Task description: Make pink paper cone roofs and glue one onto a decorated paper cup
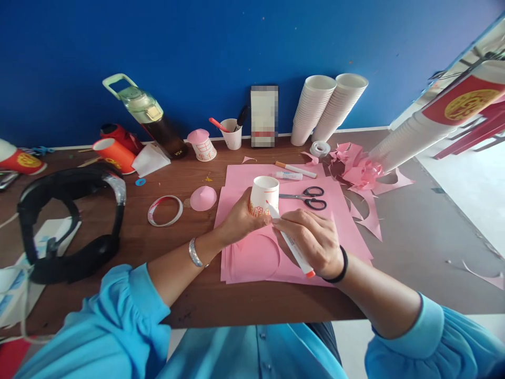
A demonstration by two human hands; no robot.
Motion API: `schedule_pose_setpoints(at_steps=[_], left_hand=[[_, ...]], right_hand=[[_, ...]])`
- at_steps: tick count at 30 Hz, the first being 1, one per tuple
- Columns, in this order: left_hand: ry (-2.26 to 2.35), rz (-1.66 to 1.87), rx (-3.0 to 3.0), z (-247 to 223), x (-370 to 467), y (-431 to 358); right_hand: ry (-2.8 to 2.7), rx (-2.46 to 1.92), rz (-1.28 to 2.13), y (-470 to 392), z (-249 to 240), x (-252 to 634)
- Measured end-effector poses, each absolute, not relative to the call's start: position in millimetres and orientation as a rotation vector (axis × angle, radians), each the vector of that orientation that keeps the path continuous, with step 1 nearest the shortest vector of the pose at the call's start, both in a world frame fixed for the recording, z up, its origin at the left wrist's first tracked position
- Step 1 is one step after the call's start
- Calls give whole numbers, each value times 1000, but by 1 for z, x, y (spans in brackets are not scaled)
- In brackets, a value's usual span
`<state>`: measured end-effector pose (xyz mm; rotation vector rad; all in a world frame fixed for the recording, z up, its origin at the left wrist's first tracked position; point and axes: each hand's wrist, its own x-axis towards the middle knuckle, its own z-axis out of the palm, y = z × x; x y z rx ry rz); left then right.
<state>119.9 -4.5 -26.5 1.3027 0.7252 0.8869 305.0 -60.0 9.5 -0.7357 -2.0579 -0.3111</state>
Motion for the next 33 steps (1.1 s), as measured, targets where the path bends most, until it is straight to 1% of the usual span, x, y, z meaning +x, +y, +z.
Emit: schedule_pose_setpoints(at_steps=[8,20,33], left_hand=[[724,874,1362,-19,124,-6],[703,871,1381,-18,125,-6],[778,841,1310,-25,120,-6]], right_hand=[[-2074,-772,-311,-58,2,309],[-2082,-790,-279,-57,4,309],[-2119,-765,-204,-59,9,306]])
